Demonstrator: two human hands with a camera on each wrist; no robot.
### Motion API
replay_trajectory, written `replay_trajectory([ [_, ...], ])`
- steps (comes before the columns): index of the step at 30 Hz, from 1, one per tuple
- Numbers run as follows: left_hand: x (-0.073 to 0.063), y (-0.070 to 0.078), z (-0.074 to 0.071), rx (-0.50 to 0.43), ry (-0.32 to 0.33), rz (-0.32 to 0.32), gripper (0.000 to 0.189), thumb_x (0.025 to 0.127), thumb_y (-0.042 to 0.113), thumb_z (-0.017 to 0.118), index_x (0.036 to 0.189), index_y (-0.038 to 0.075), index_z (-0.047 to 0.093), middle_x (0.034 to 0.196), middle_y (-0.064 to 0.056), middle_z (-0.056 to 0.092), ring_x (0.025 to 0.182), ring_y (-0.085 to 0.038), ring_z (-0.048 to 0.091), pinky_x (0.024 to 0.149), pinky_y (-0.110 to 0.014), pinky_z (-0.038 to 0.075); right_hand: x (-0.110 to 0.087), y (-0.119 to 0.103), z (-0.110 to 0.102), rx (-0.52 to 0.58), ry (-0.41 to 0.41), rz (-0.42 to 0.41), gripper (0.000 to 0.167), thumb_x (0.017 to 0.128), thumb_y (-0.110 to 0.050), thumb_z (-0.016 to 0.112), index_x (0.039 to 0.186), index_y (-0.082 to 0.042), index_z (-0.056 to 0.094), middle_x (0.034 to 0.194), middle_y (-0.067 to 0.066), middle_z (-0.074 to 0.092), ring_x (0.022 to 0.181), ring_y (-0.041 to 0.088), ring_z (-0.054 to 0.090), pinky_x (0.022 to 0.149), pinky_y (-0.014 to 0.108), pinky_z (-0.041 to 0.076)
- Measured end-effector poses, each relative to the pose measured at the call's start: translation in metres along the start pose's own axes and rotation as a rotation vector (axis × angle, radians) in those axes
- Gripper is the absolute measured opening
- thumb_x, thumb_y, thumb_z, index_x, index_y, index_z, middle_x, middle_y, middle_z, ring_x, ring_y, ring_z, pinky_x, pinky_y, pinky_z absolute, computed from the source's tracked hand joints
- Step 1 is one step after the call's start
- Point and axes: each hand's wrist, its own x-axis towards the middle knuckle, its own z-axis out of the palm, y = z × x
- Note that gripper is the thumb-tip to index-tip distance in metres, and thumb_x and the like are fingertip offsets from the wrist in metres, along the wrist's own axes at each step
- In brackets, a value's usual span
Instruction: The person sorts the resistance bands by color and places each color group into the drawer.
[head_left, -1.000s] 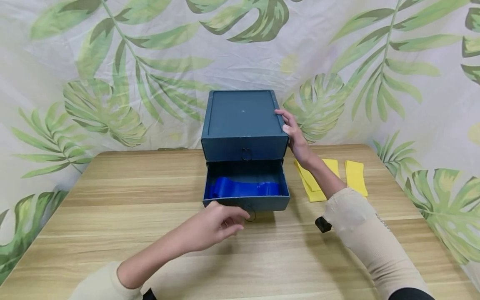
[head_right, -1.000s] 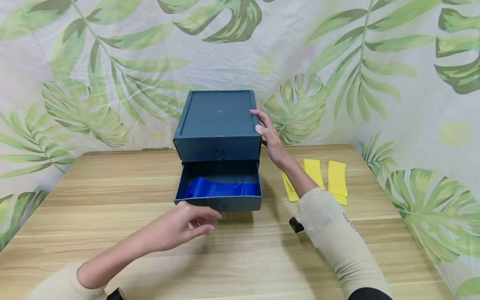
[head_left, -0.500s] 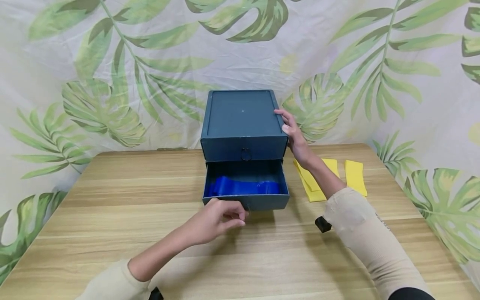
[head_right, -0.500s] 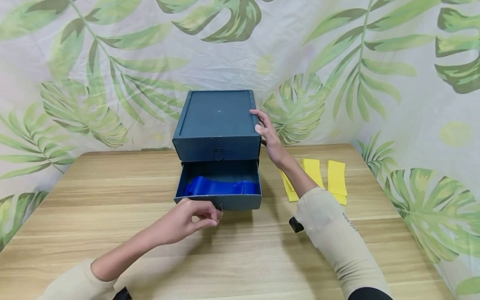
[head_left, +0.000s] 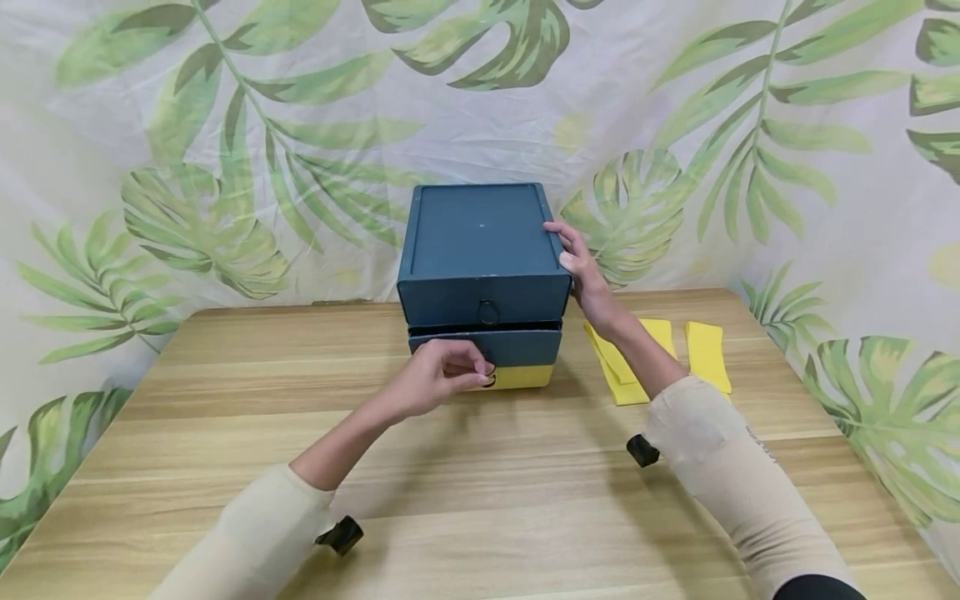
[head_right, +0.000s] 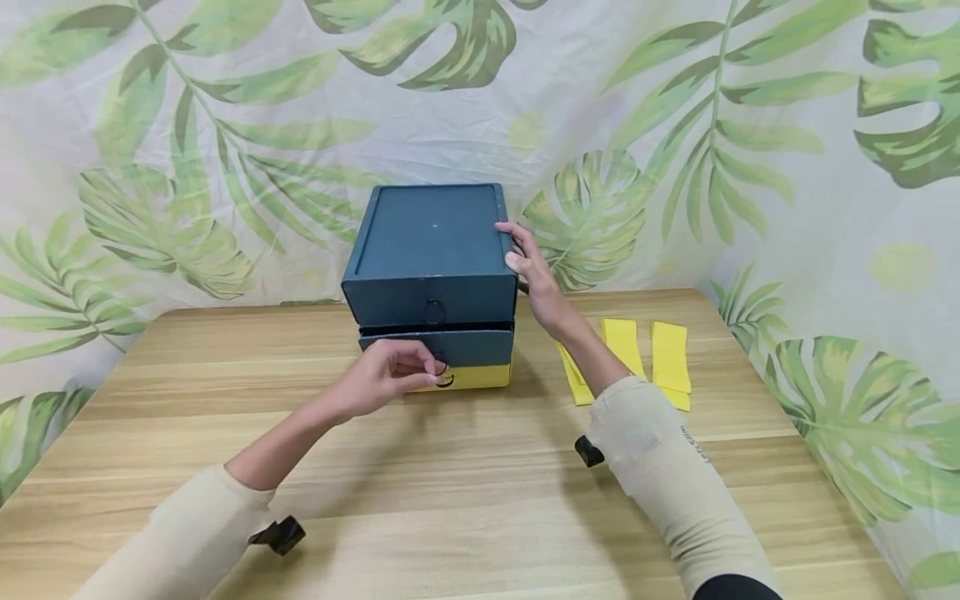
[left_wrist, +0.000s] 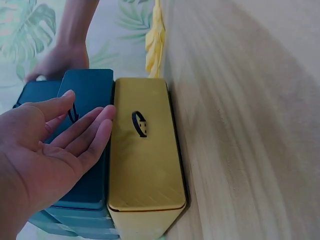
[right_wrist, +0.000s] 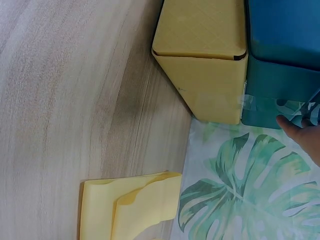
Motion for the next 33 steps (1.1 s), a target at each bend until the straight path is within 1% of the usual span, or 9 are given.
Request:
replay_trajectory([
  [5,0.006,-0.002,-0.002,0.069,0.029,-0.012,0.003,0.098,0.001,0.069,0.099,-0.001,0.068,0.111,-0.022,0.073,0.102,-0.035,0.074,0.088,-0.036,0.060,0.001,0.000,0.002,0.008,0.000,0.008,0.072,0.096,-0.039,0.037,0.160,-0.009,0.026,0.171,0.012,0.010,0.150,0.039,0.025,0.112,0.067,0.026],
  [9,0.001,0.016,-0.006,0.232,0.016,0.025,0.016,0.097,0.003,0.071,0.112,-0.003,0.067,0.113,-0.019,0.071,0.102,-0.028,0.073,0.084,-0.036,0.060,0.001,-0.001,0.003,0.014,-0.003,0.011,0.072,0.096,-0.038,0.036,0.160,-0.009,0.026,0.171,0.012,0.011,0.149,0.039,0.027,0.111,0.066,0.028],
  [13,-0.006,0.049,-0.017,0.343,0.073,0.140,0.020,0.096,0.003,0.072,0.116,-0.002,0.069,0.109,-0.017,0.073,0.094,-0.023,0.073,0.079,-0.035,0.060,0.001,-0.002,0.002,0.019,0.012,0.012,0.072,0.095,-0.038,0.037,0.160,-0.008,0.026,0.171,0.011,0.011,0.148,0.039,0.028,0.110,0.065,0.029],
  [17,-0.007,0.070,-0.033,0.416,0.228,0.346,0.011,0.094,-0.002,0.073,0.105,-0.001,0.073,0.100,-0.011,0.075,0.087,-0.020,0.071,0.077,-0.034,0.059,0.001,-0.002,0.002,0.020,0.015,0.019,0.072,0.095,-0.038,0.037,0.160,-0.008,0.026,0.171,0.011,0.010,0.150,0.039,0.026,0.111,0.066,0.028],
  [19,-0.004,0.072,-0.041,0.443,0.315,0.434,0.011,0.093,-0.004,0.073,0.103,-0.003,0.074,0.099,-0.012,0.075,0.085,-0.021,0.071,0.076,-0.036,0.059,0.001,-0.002,0.002,0.020,0.014,0.019,0.072,0.095,-0.038,0.037,0.160,-0.008,0.026,0.172,0.011,0.009,0.150,0.039,0.025,0.111,0.066,0.027],
  [21,-0.001,0.071,-0.048,0.462,0.378,0.489,0.019,0.092,-0.005,0.073,0.112,-0.006,0.074,0.099,-0.014,0.076,0.086,-0.025,0.072,0.075,-0.039,0.058,0.001,-0.002,0.003,0.016,0.010,0.018,0.073,0.095,-0.039,0.037,0.160,-0.008,0.026,0.171,0.011,0.010,0.151,0.038,0.025,0.112,0.067,0.026],
  [26,0.005,0.069,-0.056,0.505,0.449,0.528,0.044,0.093,-0.005,0.072,0.136,-0.006,0.064,0.102,-0.017,0.077,0.085,-0.028,0.072,0.076,-0.042,0.058,0.002,-0.002,0.003,0.016,0.003,0.013,0.074,0.094,-0.041,0.038,0.160,-0.008,0.026,0.171,0.012,0.011,0.150,0.039,0.025,0.112,0.067,0.026],
  [30,0.014,0.066,-0.062,0.533,0.488,0.585,0.031,0.093,-0.005,0.073,0.124,-0.008,0.071,0.104,-0.019,0.075,0.090,-0.030,0.072,0.079,-0.044,0.059,0.002,-0.002,0.002,0.023,0.005,0.014,0.074,0.095,-0.040,0.038,0.160,-0.008,0.026,0.171,0.012,0.012,0.149,0.039,0.026,0.111,0.066,0.028],
  [33,0.023,0.060,-0.069,0.525,0.518,0.542,0.019,0.095,-0.003,0.071,0.113,-0.008,0.075,0.111,-0.020,0.073,0.104,-0.034,0.070,0.090,-0.048,0.056,0.002,-0.001,0.001,0.027,0.010,0.013,0.073,0.095,-0.039,0.037,0.160,-0.007,0.026,0.171,0.013,0.013,0.149,0.039,0.028,0.111,0.066,0.028],
])
